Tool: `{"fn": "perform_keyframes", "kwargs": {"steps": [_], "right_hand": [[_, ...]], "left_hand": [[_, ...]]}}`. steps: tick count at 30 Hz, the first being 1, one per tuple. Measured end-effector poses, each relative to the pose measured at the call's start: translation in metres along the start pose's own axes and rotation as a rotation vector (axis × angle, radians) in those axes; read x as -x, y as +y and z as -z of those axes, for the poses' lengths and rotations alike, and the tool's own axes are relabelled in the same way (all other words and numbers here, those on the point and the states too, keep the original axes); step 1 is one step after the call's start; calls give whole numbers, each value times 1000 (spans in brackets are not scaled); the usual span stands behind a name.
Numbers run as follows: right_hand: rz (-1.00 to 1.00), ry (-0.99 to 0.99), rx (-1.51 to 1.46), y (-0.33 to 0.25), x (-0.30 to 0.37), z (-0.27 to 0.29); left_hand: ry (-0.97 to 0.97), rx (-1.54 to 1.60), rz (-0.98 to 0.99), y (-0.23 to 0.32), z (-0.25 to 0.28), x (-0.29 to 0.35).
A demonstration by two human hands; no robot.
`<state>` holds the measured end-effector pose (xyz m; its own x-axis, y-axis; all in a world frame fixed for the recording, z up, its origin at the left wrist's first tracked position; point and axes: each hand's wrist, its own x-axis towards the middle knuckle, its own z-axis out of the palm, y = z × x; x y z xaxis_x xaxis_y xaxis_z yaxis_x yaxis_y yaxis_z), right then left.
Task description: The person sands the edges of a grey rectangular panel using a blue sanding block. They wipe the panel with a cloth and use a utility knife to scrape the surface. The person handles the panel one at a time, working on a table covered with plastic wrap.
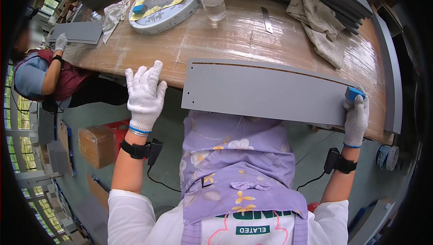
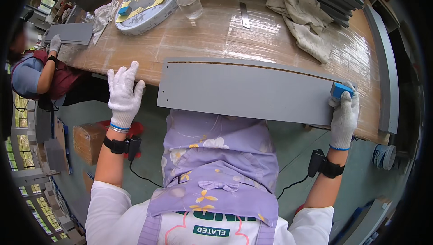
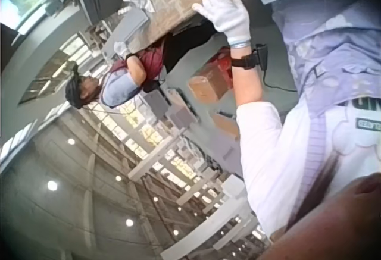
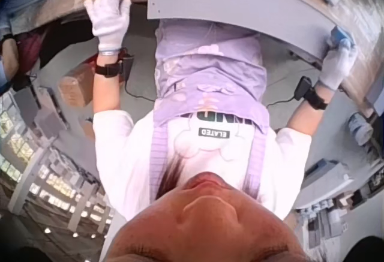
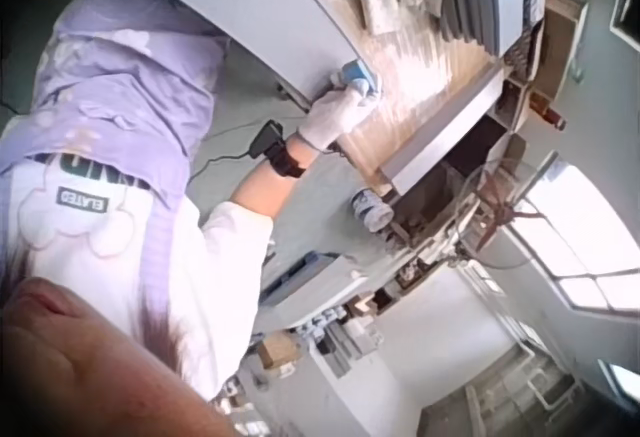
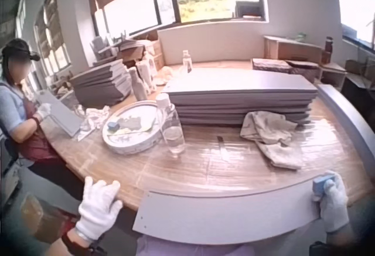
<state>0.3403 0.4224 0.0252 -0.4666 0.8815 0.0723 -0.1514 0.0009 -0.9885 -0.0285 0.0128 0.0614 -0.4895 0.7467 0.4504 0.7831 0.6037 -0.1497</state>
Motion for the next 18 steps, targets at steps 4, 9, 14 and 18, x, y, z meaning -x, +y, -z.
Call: {"fn": "perform_keyframes", "kwargs": {"steps": [4,9,14,18], "right_hand": [[-6,23,-17,-7,4,-8],[-6,-48,-183,-10,4,-4],[-58,144,-470,-25,36,32],[45,278,-519,-30,79,93]], "left_hand": [[-83,78,-104,-2,-11,6],[-171,204,-184,6,-24,5],[-148,68,-327,5,-42,0],[-65,263,-342,16,-50,-10]]}}
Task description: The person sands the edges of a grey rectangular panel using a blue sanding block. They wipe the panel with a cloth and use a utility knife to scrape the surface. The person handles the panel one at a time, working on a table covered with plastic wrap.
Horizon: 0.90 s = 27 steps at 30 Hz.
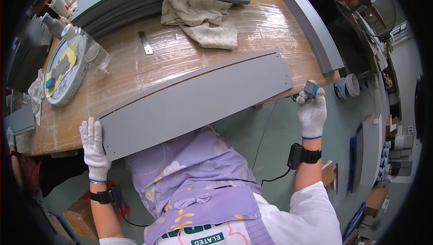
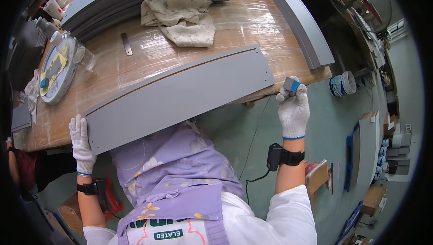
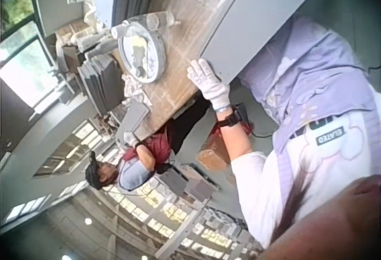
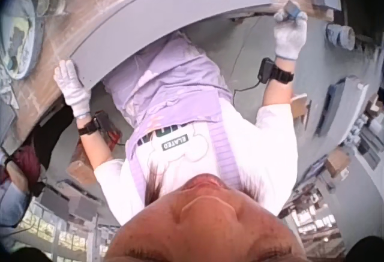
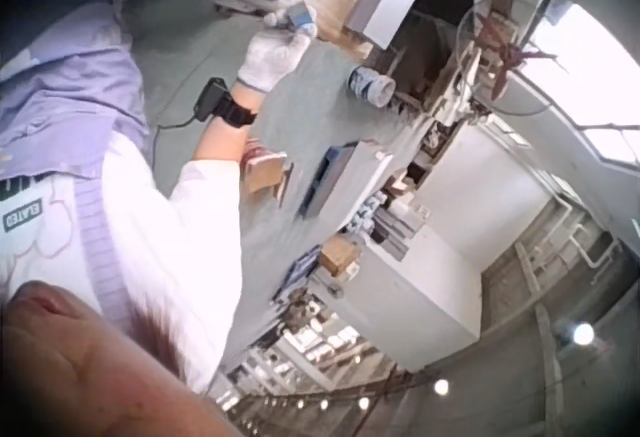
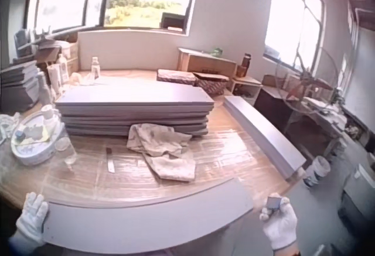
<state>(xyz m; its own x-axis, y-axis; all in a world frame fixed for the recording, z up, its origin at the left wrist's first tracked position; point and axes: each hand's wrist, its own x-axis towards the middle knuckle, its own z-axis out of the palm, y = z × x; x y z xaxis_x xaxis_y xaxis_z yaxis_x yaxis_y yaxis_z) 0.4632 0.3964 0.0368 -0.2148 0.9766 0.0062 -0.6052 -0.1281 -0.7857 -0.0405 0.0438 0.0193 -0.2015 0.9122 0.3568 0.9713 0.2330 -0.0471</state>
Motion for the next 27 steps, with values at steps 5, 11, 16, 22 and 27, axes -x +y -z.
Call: {"fn": "perform_keyframes", "kwargs": {"steps": [5,11,16,22,27], "right_hand": [[2,289,-103,-12,30,40],[-91,134,-258,3,34,11],[-360,-283,-347,48,40,-106],[-592,-399,-364,83,28,-127],[-71,171,-396,23,-47,-14]], "left_hand": [[25,-28,-33,-3,-3,-6],[55,15,-77,5,-4,-17],[36,-22,-77,3,-2,-13],[25,-13,-44,2,-5,-11],[66,44,-15,4,-7,-12]]}}
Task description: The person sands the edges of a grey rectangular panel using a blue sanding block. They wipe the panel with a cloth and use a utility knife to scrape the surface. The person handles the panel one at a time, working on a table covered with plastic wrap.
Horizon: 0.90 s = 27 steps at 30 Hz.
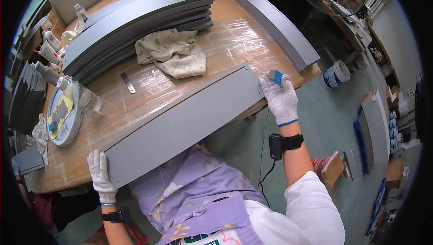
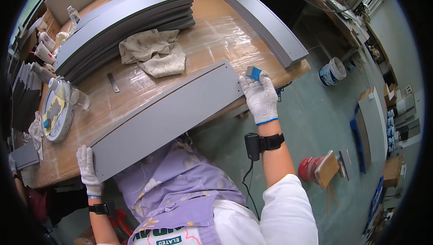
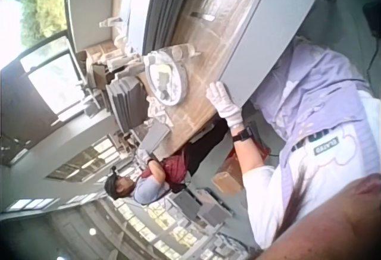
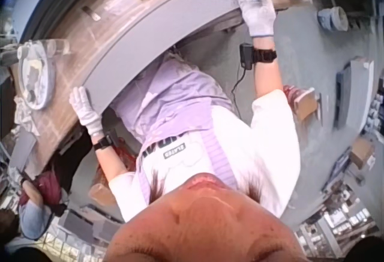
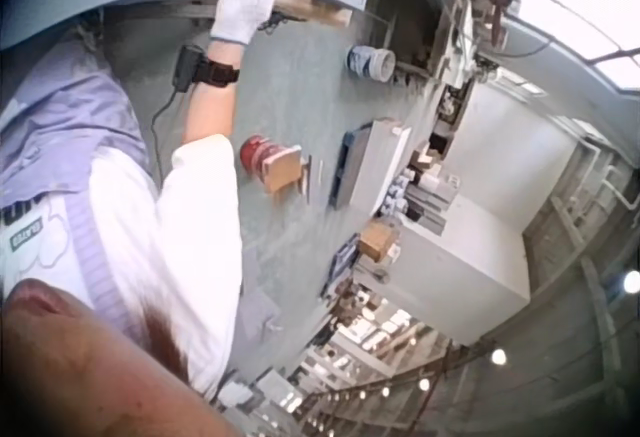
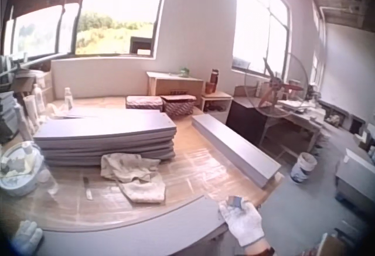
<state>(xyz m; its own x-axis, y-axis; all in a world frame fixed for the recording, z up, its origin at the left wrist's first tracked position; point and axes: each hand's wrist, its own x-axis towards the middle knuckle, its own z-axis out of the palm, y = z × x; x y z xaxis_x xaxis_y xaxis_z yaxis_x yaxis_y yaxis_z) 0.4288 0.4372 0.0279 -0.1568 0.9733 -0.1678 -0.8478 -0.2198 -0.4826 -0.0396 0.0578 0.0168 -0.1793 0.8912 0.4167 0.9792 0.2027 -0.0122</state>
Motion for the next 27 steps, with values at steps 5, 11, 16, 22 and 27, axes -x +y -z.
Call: {"fn": "perform_keyframes", "kwargs": {"steps": [5,11,16,22,27], "right_hand": [[155,99,1,-67,21,24],[16,-36,-59,-50,49,32],[-117,-163,-123,-5,63,-10],[-204,-310,-63,1,75,-35],[-141,-238,21,-6,65,-33]], "left_hand": [[-45,2,-134,1,14,-3],[-82,589,-140,22,85,-19],[186,1417,635,67,106,-8],[210,1702,1010,93,91,-11],[89,1743,1039,84,68,8]]}}
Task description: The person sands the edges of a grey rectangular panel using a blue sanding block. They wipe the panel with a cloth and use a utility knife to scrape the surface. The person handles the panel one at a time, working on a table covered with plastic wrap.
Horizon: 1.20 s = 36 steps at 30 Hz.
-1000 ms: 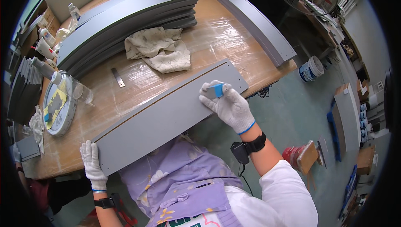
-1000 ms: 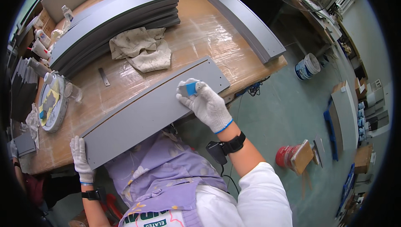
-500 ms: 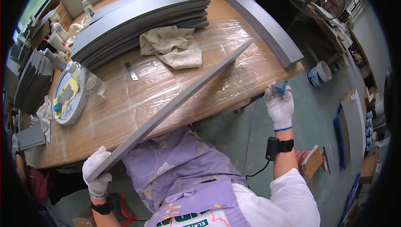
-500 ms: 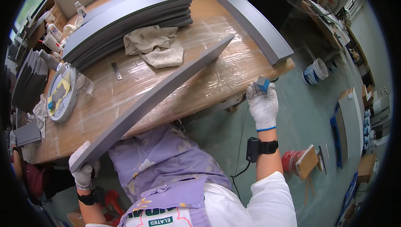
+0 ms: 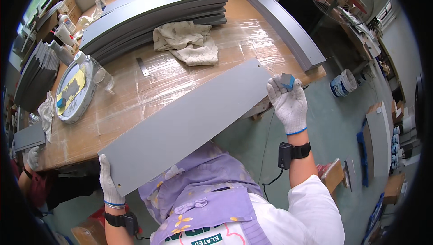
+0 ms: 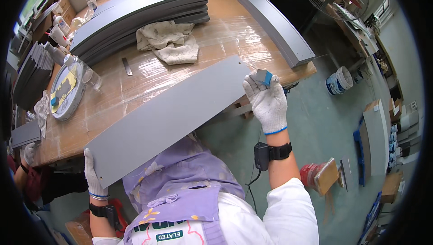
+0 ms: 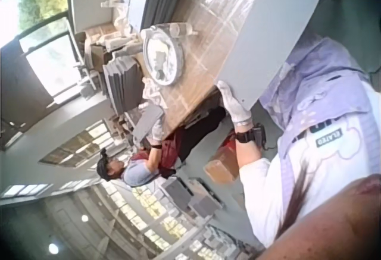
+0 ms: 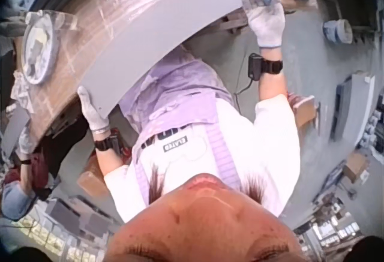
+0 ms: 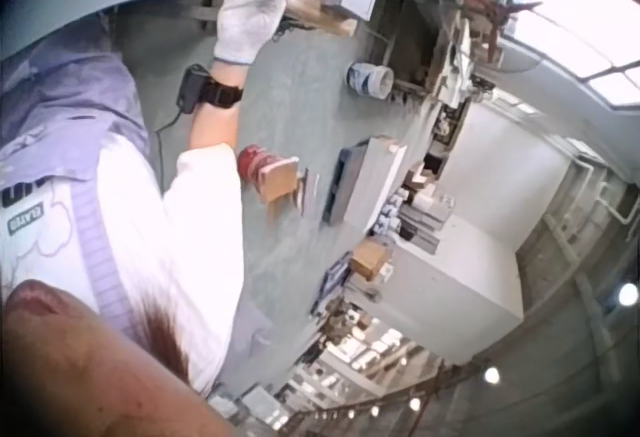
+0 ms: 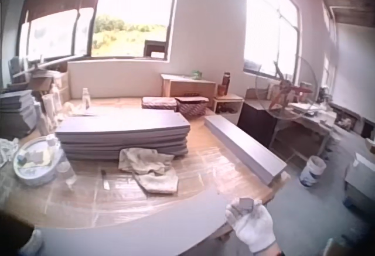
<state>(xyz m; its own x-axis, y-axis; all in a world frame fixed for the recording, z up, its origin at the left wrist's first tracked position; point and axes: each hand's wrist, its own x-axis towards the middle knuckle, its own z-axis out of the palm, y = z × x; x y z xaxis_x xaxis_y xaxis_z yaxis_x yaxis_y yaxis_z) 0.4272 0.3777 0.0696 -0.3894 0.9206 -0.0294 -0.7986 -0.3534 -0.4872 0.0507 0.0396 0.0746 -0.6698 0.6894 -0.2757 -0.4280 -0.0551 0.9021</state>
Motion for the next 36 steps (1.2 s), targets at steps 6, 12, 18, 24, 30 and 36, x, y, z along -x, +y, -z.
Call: {"fn": "perform_keyframes", "kwargs": {"steps": [6,12,18,24,30,36], "right_hand": [[-4,11,107,41,-27,11],[-803,-353,259,200,63,-91],[-872,-466,174,204,39,-108],[-214,-142,93,104,-49,-55],[75,268,28,31,-85,-1],[16,167,77,59,-88,-3]], "left_hand": [[32,82,84,-21,6,-5],[17,345,174,-42,25,-15],[50,514,227,-33,15,-11],[111,613,192,-36,11,4],[-47,702,217,-48,22,7],[-86,755,233,-54,35,15]]}}
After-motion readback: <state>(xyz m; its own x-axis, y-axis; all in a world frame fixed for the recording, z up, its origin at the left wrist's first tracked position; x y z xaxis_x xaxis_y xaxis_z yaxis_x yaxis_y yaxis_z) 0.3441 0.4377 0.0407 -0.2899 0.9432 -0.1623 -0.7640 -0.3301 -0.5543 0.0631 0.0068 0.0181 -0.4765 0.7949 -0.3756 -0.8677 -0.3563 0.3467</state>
